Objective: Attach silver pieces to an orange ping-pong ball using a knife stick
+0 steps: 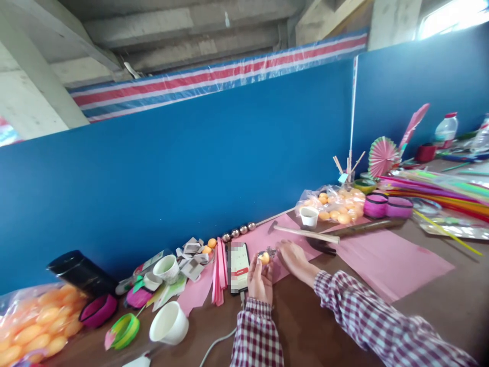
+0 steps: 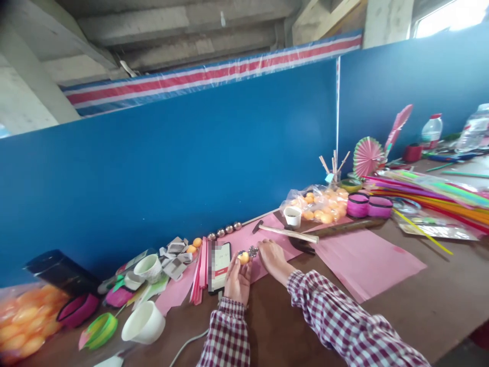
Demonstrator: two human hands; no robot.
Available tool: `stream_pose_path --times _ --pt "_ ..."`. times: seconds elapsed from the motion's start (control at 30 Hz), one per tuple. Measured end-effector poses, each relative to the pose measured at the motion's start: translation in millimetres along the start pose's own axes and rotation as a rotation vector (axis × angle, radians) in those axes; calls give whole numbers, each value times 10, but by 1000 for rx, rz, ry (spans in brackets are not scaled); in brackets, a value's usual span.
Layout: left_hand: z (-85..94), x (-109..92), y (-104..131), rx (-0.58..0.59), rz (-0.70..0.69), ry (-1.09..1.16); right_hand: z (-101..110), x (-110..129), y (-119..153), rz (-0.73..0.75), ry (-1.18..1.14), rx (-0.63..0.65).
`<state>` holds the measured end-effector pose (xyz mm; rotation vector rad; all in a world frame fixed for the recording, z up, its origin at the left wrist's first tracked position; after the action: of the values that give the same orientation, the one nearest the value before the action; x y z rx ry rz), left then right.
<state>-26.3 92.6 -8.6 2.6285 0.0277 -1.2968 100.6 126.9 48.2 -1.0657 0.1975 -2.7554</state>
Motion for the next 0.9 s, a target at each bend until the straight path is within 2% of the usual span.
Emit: stream_pose_path --times 0.17,0.63,0.9 --pt "-12 -11 22 -9 9 4 -19 -36 -34 -17 25 -13" --pt "-31 -13 21 12 -39 -35 19 -128 52 137 -38 -73" --pt "-48 -38 26 -5 -81 -79 116 -78 74 227 -554 -200"
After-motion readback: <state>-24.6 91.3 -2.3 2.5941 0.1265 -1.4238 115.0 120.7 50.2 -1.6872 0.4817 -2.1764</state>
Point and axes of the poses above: each hand's wrist, its own y-axis away from the middle knuckle, its own z-axis out of the back of the hand, x = y × z, the point moved 7 cm from there along -y, towards the middle knuckle, and after that the axes turned 14 degrees about -y, right-handed, at the moved point
